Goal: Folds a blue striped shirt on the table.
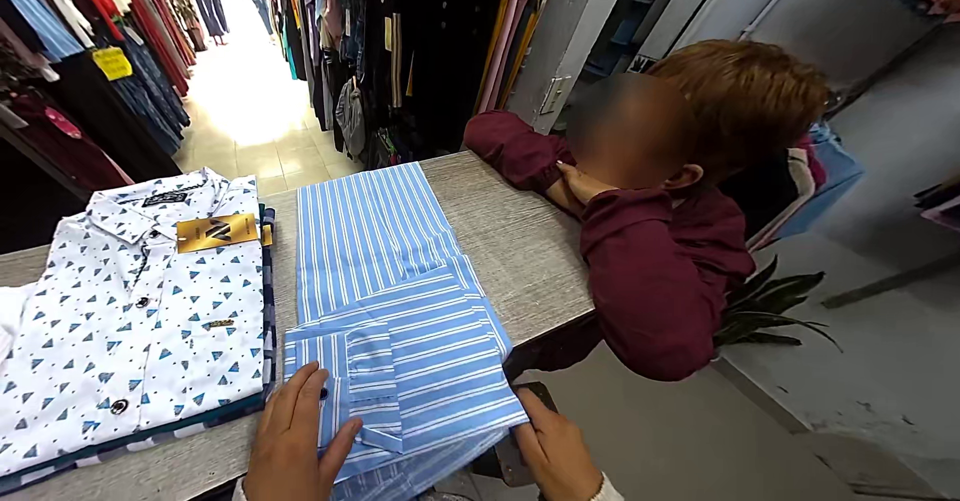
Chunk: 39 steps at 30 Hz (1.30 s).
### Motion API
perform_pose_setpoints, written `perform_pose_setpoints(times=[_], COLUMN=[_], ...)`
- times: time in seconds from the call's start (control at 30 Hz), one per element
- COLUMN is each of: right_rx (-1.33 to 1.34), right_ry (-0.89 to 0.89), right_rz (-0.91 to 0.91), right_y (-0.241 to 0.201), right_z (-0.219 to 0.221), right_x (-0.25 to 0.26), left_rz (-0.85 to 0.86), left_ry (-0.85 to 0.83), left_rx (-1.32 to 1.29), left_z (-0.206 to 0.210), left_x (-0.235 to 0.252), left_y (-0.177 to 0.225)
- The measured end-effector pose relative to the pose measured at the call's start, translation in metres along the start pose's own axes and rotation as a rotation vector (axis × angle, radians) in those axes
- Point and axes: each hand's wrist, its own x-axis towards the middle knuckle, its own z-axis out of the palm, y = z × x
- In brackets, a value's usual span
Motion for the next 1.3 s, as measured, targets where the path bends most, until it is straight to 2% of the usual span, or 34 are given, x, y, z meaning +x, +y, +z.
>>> perform_pose_setpoints(times=[0.1, 0.17, 0.3, 0.4, 0.47, 0.53, 0.57, 0.63, 0.73, 0.8, 0.9, 1.0, 1.07, 1.13, 1.23, 1.3], right_rx=[0.158, 0.308, 0.442, 0.499, 0.553, 0.616, 0.64, 0.72, 1.001, 1.157, 1.269, 1.246, 1.111, 0.865, 0.457, 0.265], right_ry=[-0.189, -0.251, -0.128, -0.197, -0.196, -0.12, -0.078, -0.014, 0.045, 0.088, 0.198, 0.261, 0.246, 0.195, 0.076, 0.001], right_rz=[-0.01, -0.014, -0.207, -0.405, -0.514, -0.528, -0.49, -0.302, 0.134, 0.361, 0.482, 0.524, 0.48, 0.317, -0.111, -0.37], right_y=[0.02, 0.017, -0.025, -0.067, -0.094, -0.107, -0.108, -0.105, -0.089, -0.079, -0.068, -0.064, -0.064, -0.067, -0.077, -0.09], right_z=[-0.012, -0.031, -0.044, -0.028, -0.01, 0.005, 0.007, 0.001, -0.013, -0.02, -0.024, -0.025, -0.024, -0.02, -0.006, 0.005], right_x=[-0.009, -0.005, 0.016, 0.036, 0.043, 0.047, 0.05, 0.058, 0.067, 0.074, 0.081, 0.082, 0.078, 0.07, 0.067, 0.075], left_rz=[-0.026, -0.065, -0.168, -0.251, -0.221, -0.121, -0.06, 0.008, -0.001, 0.003, 0.034, 0.031, 0.087, 0.135, 0.142, 0.08], left_ry=[-0.03, -0.051, -0.1, -0.138, -0.113, -0.068, -0.039, 0.042, 0.127, 0.063, -0.06, -0.17, -0.194, -0.224, -0.298, -0.326], left_rx=[-0.071, -0.134, -0.232, -0.519, -0.768, -0.931, -0.98, -0.97, -0.705, -0.517, -0.318, -0.148, -0.011, 0.021, -0.083, -0.166], left_z=[-0.002, -0.005, -0.015, -0.027, -0.033, -0.031, -0.029, -0.028, -0.026, -0.018, 0.005, 0.026, 0.033, 0.033, 0.026, 0.017], left_x=[0.007, 0.014, 0.026, 0.042, 0.055, 0.064, 0.067, 0.07, 0.062, 0.055, 0.047, 0.042, 0.041, 0.043, 0.05, 0.057], left_y=[-0.007, -0.009, -0.005, 0.007, 0.03, 0.051, 0.057, 0.057, 0.038, 0.035, 0.052, 0.06, 0.057, 0.054, 0.047, 0.042])
